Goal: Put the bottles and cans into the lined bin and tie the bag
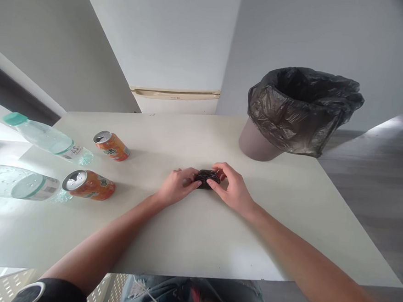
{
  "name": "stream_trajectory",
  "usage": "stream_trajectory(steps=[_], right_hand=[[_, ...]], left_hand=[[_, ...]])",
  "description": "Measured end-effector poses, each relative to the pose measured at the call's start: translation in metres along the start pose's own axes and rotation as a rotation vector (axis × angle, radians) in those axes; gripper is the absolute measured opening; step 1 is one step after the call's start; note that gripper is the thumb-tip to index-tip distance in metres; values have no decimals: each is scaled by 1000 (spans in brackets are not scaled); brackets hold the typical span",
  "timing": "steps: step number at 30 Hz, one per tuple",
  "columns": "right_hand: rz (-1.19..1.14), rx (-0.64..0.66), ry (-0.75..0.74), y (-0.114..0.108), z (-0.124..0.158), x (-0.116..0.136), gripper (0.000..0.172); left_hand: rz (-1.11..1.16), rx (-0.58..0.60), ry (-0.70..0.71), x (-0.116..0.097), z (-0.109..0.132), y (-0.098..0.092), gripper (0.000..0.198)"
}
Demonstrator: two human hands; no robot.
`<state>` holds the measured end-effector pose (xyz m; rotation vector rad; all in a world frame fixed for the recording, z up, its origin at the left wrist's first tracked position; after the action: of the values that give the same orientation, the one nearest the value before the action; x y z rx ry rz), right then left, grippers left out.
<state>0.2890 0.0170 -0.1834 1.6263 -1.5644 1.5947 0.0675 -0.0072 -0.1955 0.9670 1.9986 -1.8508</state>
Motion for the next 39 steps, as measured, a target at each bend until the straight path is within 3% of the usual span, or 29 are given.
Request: stream_trajectory(steps=[5,10,13,17,23,29,35,39], right_hand=[[162,103,-208,3,-1,3,22],[266,231,-168,9,-6,-7,35],[318,280,-161,11,-6,-10,39],[347,260,-204,9,-5,-5,38],[352,203,-319,5,-4,-3,27],[282,245,-280,7,-7,-11,21],[307,233,-273,6,-6,-11,20],[305,224,-290,6,-6,-11,21]], left_hand=[[70,-4,-86,0,0,3,23],[-7,-78,-68,0,0,5,17],[-155,-162,38,0,0,3,13],[-265,-156,176,0,-1,1,14],[-352,-118,159,2,0,1,14],[-386,-152,152,5,-1,3,13],[-408,-265,260,0,2,0,16],[-458,-213,348,-5,4,0,16]])
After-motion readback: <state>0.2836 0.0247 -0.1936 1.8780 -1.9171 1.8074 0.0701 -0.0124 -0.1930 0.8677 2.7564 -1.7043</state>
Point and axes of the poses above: each hand's wrist, its own z-axis away from the middle knuckle, its own y-axis out of the palm, x = y × z, the point moved 2 cm from there along -z, towards the middle knuckle, and after that the axes turned 10 degrees about -z, right-handed, at the moved point
